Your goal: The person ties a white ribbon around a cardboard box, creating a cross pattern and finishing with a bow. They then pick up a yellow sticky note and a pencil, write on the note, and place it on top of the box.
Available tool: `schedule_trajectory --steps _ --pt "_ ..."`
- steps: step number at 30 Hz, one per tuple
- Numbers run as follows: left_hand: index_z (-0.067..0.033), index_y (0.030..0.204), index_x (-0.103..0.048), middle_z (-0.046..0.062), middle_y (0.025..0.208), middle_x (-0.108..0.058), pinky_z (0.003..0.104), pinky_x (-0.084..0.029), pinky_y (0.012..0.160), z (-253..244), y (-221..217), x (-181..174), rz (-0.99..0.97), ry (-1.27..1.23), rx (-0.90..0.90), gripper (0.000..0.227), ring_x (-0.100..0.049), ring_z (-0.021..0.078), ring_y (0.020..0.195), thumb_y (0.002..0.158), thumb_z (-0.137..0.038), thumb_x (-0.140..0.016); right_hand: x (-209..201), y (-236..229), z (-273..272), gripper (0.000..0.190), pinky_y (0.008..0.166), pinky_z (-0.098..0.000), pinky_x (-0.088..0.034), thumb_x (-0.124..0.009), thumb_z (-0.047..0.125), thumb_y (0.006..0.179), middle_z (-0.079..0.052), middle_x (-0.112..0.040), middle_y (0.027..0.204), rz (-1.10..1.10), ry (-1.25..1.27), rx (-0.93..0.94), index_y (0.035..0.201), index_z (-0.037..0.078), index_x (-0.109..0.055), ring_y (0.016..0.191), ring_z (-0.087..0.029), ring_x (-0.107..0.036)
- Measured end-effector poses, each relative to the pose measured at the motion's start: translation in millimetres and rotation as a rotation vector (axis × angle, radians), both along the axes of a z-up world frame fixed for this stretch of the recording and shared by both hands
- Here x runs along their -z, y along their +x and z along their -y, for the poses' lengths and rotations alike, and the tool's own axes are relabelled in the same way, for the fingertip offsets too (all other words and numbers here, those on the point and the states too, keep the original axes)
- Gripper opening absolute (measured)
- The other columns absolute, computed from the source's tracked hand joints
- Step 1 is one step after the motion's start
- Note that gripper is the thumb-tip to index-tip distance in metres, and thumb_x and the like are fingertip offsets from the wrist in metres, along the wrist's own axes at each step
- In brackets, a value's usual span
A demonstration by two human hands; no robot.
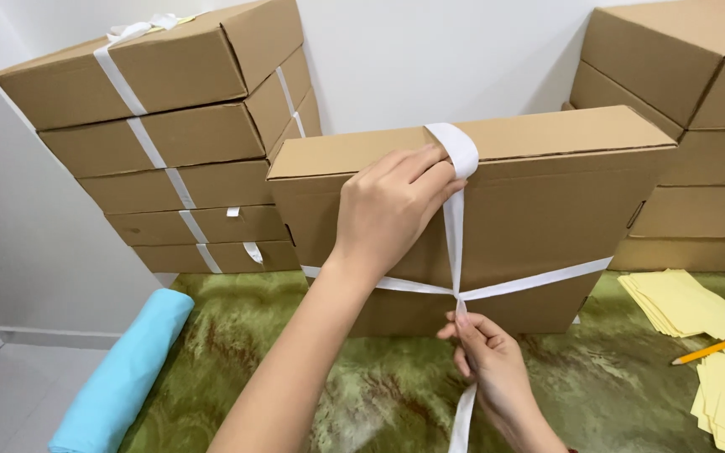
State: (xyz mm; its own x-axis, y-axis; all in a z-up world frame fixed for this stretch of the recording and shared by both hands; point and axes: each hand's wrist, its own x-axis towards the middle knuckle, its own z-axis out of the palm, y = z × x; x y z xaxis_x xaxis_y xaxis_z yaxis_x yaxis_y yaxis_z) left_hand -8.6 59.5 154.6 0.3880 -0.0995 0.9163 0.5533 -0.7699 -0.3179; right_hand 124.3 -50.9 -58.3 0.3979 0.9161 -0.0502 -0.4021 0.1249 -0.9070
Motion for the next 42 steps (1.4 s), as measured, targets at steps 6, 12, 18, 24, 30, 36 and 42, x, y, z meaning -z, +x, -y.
schedule_trajectory --steps 6,12,18,24,30,36,42 --pt "-0.0209 0.088 -0.063 -0.010 0.078 -0.070 0.028 -0.034 0.045 -7.1 2.2 -5.7 0.043 -0.018 0.010 0.024 -0.062 0.0095 0.068 0.106 -0.033 -0.074 -14.4 -30.0 -17.2 0.029 0.046 -0.0270 -0.036 -0.065 0.023 0.104 -0.019 -0.081 0.093 0.016 0.052 0.092 0.107 -0.004 -0.074 0.048 -0.021 -0.058" --pt "-0.0237 0.087 -0.067 -0.006 0.063 -0.055 0.031 -0.030 0.043 -12.0 4.4 -5.5 0.111 -0.119 0.067 0.021 -0.054 0.0100 0.059 0.105 -0.034 -0.071 -14.3 -32.1 -23.1 0.028 0.057 -0.0290 -0.042 -0.065 0.023 0.105 -0.017 -0.080 0.093 -0.043 0.037 0.098 0.111 -0.003 -0.074 0.055 -0.023 -0.061" --pt "-0.0315 0.085 -0.067 -0.015 0.078 -0.072 0.039 -0.041 0.051 -11.8 12.7 -25.5 0.036 -0.594 -0.054 0.021 -0.065 0.0184 0.064 0.099 -0.046 -0.063 -9.0 -29.7 -23.4 0.028 0.050 -0.0278 -0.037 -0.063 0.024 0.106 -0.019 -0.081 0.092 0.010 0.061 0.082 0.108 -0.002 -0.073 0.052 -0.023 -0.063" --pt "-0.0243 0.079 -0.055 -0.010 0.086 -0.069 0.042 -0.043 0.058 -15.3 14.4 -54.2 -0.089 -0.833 -0.093 0.026 -0.063 0.0238 0.088 0.100 -0.036 -0.065 -9.4 -26.1 -20.9 0.029 0.050 -0.0285 -0.037 -0.064 0.024 0.105 -0.020 -0.080 0.090 -0.018 0.077 0.086 0.108 -0.004 -0.073 0.053 -0.024 -0.062" --pt "-0.0261 0.133 -0.039 -0.014 0.119 -0.076 0.040 -0.032 0.105 -24.6 15.5 -85.4 -0.279 -1.263 -0.187 0.052 -0.051 0.0205 0.131 0.088 -0.050 -0.052 -15.7 -20.4 -14.0 0.029 0.050 -0.0293 -0.039 -0.065 0.021 0.105 -0.021 -0.079 0.089 -0.025 0.072 0.074 0.108 -0.006 -0.074 0.052 -0.024 -0.061" --pt "-0.0405 0.143 -0.065 -0.011 0.179 -0.019 0.063 -0.016 0.123 -13.0 12.0 -93.2 -0.434 -1.286 -0.163 0.056 -0.048 0.0218 0.148 0.094 -0.045 -0.036 -9.4 -19.7 -15.9 0.031 0.048 -0.0287 -0.040 -0.065 0.023 0.104 -0.022 -0.080 0.089 -0.029 0.081 0.058 0.107 -0.007 -0.074 0.051 -0.024 -0.063" --pt "-0.0306 0.164 -0.037 -0.014 0.175 -0.029 0.061 -0.021 0.119 -6.5 15.1 -89.6 -0.593 -1.194 -0.288 0.069 -0.026 0.0245 0.155 0.099 -0.046 -0.018 -8.3 -12.4 -9.6 0.032 0.051 -0.0304 -0.046 -0.061 0.022 0.105 -0.020 -0.085 0.092 0.175 0.060 0.046 0.106 -0.006 -0.076 0.051 -0.025 -0.069"
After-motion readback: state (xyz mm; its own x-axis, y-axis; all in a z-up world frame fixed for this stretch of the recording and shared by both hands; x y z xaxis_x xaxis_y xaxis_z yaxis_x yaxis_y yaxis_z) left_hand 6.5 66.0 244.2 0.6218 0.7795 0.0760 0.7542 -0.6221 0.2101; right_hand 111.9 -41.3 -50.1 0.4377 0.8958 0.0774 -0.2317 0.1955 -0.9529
